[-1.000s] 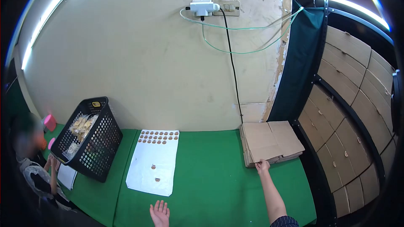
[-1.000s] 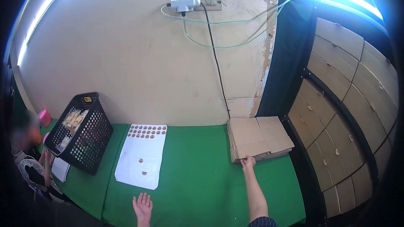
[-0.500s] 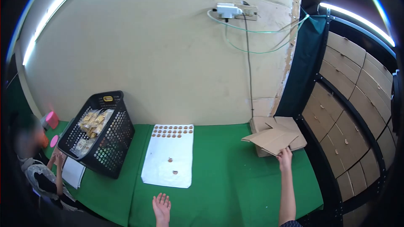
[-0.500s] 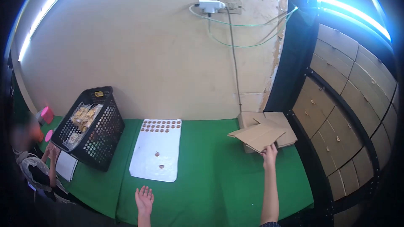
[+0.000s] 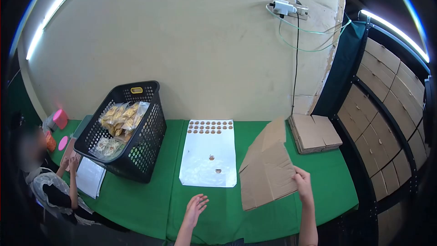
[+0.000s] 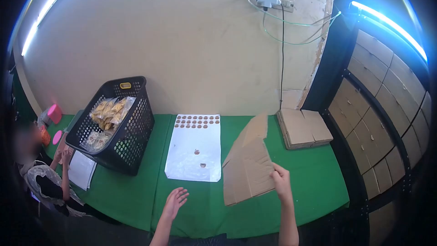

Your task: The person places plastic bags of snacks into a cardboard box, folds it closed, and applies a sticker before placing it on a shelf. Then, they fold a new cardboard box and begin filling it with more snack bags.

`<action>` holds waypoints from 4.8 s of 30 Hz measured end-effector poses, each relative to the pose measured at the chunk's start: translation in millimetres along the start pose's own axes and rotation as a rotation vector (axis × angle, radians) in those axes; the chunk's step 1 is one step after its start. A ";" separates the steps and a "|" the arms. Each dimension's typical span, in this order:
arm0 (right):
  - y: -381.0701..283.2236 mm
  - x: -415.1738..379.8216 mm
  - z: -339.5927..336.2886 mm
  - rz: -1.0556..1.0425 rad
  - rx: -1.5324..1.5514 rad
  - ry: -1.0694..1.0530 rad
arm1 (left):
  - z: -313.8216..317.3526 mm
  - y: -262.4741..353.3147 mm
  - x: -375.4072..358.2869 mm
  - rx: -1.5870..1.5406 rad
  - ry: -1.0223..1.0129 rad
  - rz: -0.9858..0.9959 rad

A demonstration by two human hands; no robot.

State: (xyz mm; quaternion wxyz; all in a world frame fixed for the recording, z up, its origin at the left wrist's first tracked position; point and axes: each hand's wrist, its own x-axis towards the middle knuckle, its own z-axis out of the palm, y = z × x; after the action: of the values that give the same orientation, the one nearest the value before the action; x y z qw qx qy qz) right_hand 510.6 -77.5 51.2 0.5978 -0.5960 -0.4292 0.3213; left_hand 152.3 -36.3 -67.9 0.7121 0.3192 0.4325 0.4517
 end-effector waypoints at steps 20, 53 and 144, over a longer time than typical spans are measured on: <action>47.9 -132.2 146.8 0.019 -0.227 -0.195 | 45.3 1.3 -15.0 0.389 -0.300 0.004; 132.7 -83.7 159.1 0.345 -0.077 -0.481 | -17.8 0.9 19.1 0.265 -0.049 0.026; 40.3 27.5 136.6 0.134 -0.423 -0.469 | -100.6 76.2 -9.1 0.108 0.179 0.062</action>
State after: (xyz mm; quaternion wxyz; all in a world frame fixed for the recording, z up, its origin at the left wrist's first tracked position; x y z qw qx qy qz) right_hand 405.1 10.1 4.2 0.3232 -0.6434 -0.5724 0.3922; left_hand 31.3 -8.6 -43.0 0.6380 0.3290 0.5079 0.4762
